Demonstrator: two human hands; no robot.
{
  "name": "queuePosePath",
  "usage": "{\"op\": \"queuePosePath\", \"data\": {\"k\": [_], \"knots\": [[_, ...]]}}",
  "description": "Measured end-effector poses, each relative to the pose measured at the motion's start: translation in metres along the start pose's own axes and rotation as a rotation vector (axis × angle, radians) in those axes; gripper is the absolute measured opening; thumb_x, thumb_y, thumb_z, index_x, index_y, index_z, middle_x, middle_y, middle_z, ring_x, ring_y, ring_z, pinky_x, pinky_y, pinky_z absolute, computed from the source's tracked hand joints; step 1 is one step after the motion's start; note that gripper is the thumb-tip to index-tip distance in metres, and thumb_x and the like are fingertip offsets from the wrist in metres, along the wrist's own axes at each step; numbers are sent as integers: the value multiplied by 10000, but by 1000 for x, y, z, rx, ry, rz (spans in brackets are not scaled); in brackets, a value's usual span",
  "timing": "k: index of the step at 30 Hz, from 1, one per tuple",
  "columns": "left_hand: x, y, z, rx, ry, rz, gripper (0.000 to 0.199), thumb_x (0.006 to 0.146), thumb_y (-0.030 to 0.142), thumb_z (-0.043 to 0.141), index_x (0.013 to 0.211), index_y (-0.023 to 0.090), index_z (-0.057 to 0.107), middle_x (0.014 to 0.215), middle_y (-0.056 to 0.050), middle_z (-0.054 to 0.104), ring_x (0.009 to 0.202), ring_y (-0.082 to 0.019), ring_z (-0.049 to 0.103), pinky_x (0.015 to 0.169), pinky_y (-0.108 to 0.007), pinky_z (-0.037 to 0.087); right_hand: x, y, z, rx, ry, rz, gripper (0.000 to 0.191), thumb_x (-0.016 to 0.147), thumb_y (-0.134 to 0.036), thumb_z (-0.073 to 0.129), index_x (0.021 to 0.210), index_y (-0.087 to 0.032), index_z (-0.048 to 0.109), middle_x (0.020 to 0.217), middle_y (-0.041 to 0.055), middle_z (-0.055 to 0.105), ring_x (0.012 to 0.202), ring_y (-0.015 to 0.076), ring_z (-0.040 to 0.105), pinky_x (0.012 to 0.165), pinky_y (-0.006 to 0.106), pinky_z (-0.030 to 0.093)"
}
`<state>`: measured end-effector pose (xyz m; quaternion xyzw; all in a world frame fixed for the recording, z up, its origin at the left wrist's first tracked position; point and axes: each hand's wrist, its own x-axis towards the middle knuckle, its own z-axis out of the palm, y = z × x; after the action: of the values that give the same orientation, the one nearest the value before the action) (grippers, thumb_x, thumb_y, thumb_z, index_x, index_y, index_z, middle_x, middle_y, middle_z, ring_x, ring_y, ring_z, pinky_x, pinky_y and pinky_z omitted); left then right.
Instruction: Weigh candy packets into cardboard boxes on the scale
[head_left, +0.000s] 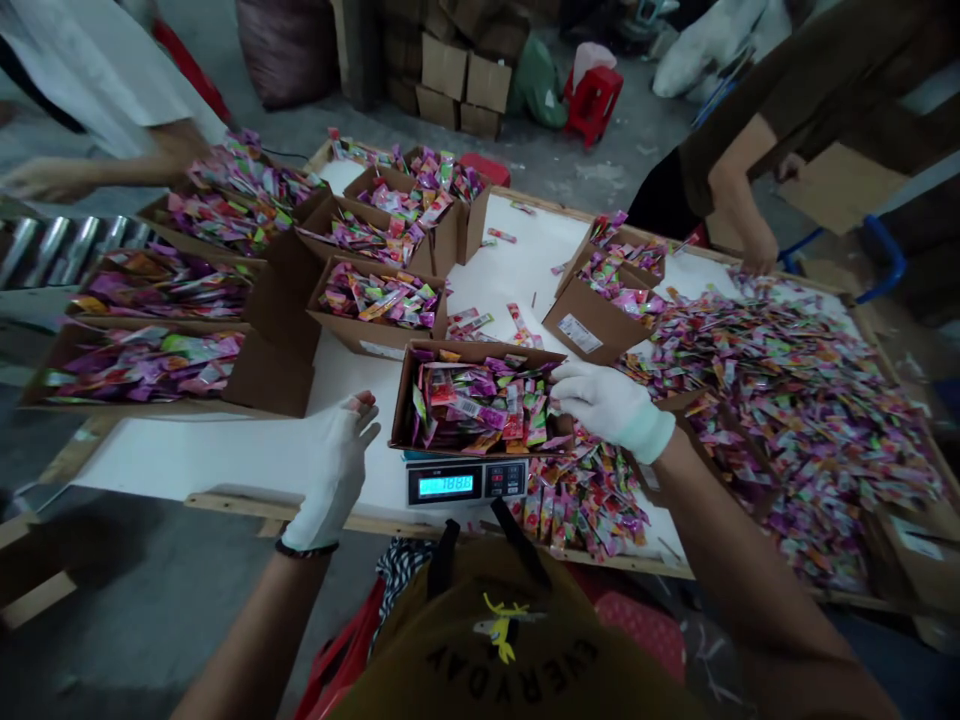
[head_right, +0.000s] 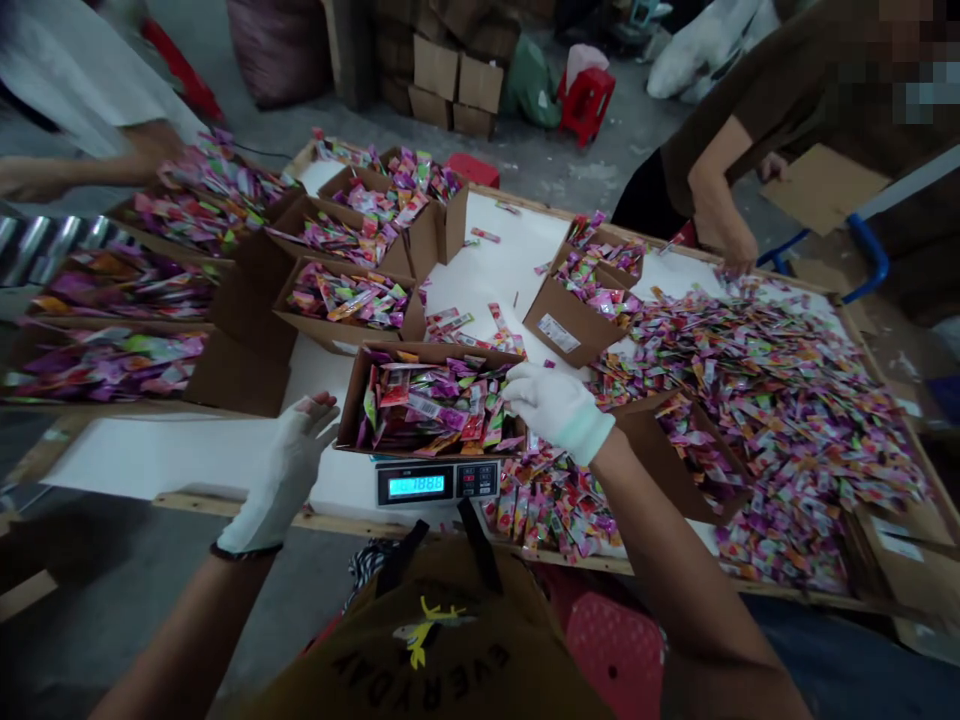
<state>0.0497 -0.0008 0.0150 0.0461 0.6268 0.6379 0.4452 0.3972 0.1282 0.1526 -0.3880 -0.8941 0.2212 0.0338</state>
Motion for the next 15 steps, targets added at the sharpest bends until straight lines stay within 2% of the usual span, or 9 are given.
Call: {"op": "queuePosePath", "data": {"k": [2, 4, 7, 9, 12, 14, 15], "knots": [[0, 1, 4, -30, -40, 15, 275, 775, 429, 740, 975, 241, 718, 1146, -69, 733, 1099, -225, 675, 961, -353, 512, -5, -4, -7, 132, 98, -41, 238, 979, -278, 558, 848, -259, 756, 1134, 73, 793, 1059, 275, 746, 1003, 448, 598], [1, 0, 6, -36, -56, 0, 299, 773, 438, 754, 988, 233, 724, 1158, -76, 732, 1080, -218, 675, 937, -339, 508, -12, -11, -17, 214, 207, -26, 227, 967, -315, 553, 862, -254, 745, 998, 85, 794, 968, 286, 752, 939, 465, 612], [4, -3, 8, -7, -47, -38, 310, 792, 444, 728, 1014, 228, 727, 1187, -84, 727, 1083, -218, 673, 921, -333, 503, -32, -18, -39, 171, 343, 111, 198, 931, -331, 551, 901, -254, 731, 879, 74, 774, 820, 275, 735, 825, 445, 616], [8, -4, 6, 24, -16, -33, 290, 796, 421, 698, 1012, 229, 722, 1199, -88, 723, 1098, -225, 672, 917, -337, 504, -54, -14, -56, 123, 412, 211, 184, 919, -360, 563, 918, -264, 720, 894, 74, 777, 822, 279, 737, 817, 444, 611], [16, -7, -3, 60, 22, -3, 302, 809, 446, 675, 1022, 234, 706, 1206, -99, 722, 1152, -254, 669, 960, -372, 513, -87, 9, -76, 33, 362, 381, 217, 870, -403, 612, 995, -271, 730, 973, 106, 798, 876, 326, 753, 867, 503, 603], [21, -12, -10, 79, 24, 10, 341, 826, 501, 673, 1038, 235, 693, 1205, -111, 721, 1184, -275, 664, 1001, -410, 516, -94, 27, -73, 15, 298, 497, 332, 834, -449, 658, 1095, -259, 737, 1067, 153, 804, 962, 370, 760, 925, 542, 595], [24, -17, -13, 100, 13, 18, 364, 838, 529, 672, 1046, 230, 687, 1203, -118, 719, 1193, -283, 660, 1014, -425, 516, -92, 35, -65, 54, 291, 540, 428, 827, -498, 676, 1167, -244, 727, 1123, 174, 796, 1002, 382, 759, 946, 549, 594]]}}
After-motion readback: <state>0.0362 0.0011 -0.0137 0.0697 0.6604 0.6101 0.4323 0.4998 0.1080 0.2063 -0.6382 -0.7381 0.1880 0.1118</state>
